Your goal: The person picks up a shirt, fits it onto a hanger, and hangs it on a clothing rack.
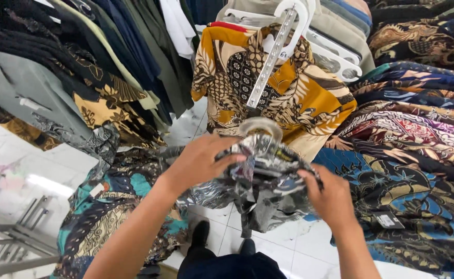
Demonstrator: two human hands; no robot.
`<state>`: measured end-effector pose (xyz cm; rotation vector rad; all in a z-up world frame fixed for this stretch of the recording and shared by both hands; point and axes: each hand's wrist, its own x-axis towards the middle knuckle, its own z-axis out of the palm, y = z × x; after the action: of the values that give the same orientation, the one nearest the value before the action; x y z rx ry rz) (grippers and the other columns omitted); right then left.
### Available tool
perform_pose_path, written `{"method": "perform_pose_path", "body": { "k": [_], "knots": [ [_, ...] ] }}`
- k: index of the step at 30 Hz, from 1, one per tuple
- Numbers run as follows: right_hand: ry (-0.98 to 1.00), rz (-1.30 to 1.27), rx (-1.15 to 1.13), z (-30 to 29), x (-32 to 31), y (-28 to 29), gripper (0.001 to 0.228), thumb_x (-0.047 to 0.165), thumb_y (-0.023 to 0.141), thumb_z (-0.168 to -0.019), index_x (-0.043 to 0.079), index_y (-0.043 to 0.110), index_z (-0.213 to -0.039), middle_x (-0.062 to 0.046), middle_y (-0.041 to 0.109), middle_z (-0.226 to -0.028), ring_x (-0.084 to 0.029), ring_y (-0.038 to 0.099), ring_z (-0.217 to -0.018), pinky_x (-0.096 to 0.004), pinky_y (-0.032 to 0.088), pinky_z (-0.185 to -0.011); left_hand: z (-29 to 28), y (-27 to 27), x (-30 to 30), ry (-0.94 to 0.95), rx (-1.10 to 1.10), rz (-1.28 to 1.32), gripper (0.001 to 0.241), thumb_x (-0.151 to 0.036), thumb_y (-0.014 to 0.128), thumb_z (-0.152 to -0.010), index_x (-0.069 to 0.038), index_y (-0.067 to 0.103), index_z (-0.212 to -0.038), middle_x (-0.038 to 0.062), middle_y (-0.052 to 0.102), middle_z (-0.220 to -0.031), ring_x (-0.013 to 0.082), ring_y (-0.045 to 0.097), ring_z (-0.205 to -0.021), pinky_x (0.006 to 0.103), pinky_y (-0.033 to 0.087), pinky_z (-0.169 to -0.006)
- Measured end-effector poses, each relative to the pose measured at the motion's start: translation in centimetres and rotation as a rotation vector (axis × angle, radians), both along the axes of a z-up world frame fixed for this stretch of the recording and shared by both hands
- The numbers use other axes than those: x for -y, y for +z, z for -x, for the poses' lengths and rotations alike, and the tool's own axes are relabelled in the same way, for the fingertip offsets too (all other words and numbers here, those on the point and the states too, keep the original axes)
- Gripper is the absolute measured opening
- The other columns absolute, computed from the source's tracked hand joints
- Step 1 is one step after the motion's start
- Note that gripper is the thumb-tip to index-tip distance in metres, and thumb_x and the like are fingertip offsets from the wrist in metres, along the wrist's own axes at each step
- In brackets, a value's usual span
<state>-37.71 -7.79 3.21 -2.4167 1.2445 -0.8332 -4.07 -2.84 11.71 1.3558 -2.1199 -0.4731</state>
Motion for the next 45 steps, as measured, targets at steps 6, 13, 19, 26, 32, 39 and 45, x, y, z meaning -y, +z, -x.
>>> {"method": "perform_pose_path", "body": {
  "k": [6, 13, 19, 26, 32, 39, 45],
  "knots": [
    [-0.209, 0.060, 0.044, -4.0, 1.5, 3.3, 0.035, 0.036, 0.068, -0.104, 0.002, 0.072, -0.096, -0.016, 0.057, -0.050, -0.027, 0.053, -0.040, -0.036, 0.039, -0.043, -2.8, 2.1, 3.6, 0.032, -0.029, -0.109, 0.056, -0.050, 0.054, -0.104, -0.007, 0.063, -0.139, 0.019, 0.074, -0.108, 0.0288, 0.073, -0.093, 0.0401, 0.056, -0.083],
    [-0.244, -0.091, 0.154, -4.2, 3.2, -1.1, 0.029, 0.031, 0.065, -0.107, 0.005, 0.072, -0.096, -0.018, 0.053, -0.045, -0.021, 0.042, -0.035, -0.034, 0.033, -0.042, -3.9, 0.2, 4.9, 0.001, -0.121, -0.209, 0.054, -0.046, 0.055, -0.105, -0.005, 0.062, -0.140, 0.021, 0.071, -0.127, 0.0361, 0.067, -0.122, 0.0481, 0.052, -0.103],
    [-0.230, -0.066, 0.118, -4.7, 3.1, 1.2, 0.034, 0.031, 0.062, -0.108, 0.001, 0.071, -0.095, -0.019, 0.053, -0.046, -0.019, 0.043, -0.035, -0.032, 0.035, -0.040, -4.4, -2.3, 5.8, -0.062, -0.323, -0.017, 0.033, -0.028, 0.060, -0.106, -0.003, 0.072, -0.124, 0.021, 0.073, -0.113, 0.0389, 0.069, -0.108, 0.0499, 0.055, -0.094],
    [-0.150, -0.217, 0.066, -7.3, 4.7, 4.9, 0.041, 0.032, 0.059, -0.109, -0.006, 0.072, -0.106, -0.026, 0.060, -0.055, -0.026, 0.050, -0.040, -0.041, 0.041, -0.044, -8.4, -5.2, 5.8, -0.012, -0.435, -0.099, 0.027, -0.021, 0.060, -0.107, 0.001, 0.077, -0.105, 0.016, 0.070, -0.086, 0.0259, 0.068, -0.077, 0.0420, 0.056, -0.075],
    [-0.138, -0.206, 0.092, -6.2, 5.6, 4.0, 0.054, 0.031, 0.059, -0.110, 0.008, 0.051, -0.062, -0.010, 0.038, -0.039, -0.013, 0.027, -0.037, -0.030, 0.027, -0.042, -7.6, -2.3, 5.4, -0.013, -0.390, 0.043, 0.022, -0.012, 0.056, -0.109, 0.003, 0.072, -0.107, 0.020, 0.068, -0.090, 0.0392, 0.069, -0.082, 0.0523, 0.057, -0.068],
    [-0.071, -0.211, 0.110, -8.7, 5.8, 8.0, 0.059, 0.028, 0.055, -0.111, 0.010, 0.042, -0.057, -0.004, 0.030, -0.039, -0.012, 0.020, -0.038, -0.029, 0.025, -0.042, -8.2, -4.5, 7.1, 0.230, -0.329, -0.009, 0.030, -0.023, 0.054, -0.110, -0.007, 0.075, -0.097, 0.006, 0.067, -0.079, 0.0205, 0.064, -0.064, 0.0366, 0.055, -0.063],
    [-0.040, -0.430, 0.028, -8.0, 7.7, 5.2, 0.048, 0.031, 0.057, -0.110, -0.006, 0.070, -0.083, -0.023, 0.062, -0.058, -0.027, 0.047, -0.044, -0.042, 0.044, -0.053, -9.4, -3.7, 4.9, 0.155, -0.263, -0.033, 0.025, -0.020, 0.057, -0.109, -0.004, 0.077, -0.106, 0.017, 0.074, -0.092, 0.0358, 0.072, -0.083, 0.0522, 0.058, -0.078]
  ]
}}
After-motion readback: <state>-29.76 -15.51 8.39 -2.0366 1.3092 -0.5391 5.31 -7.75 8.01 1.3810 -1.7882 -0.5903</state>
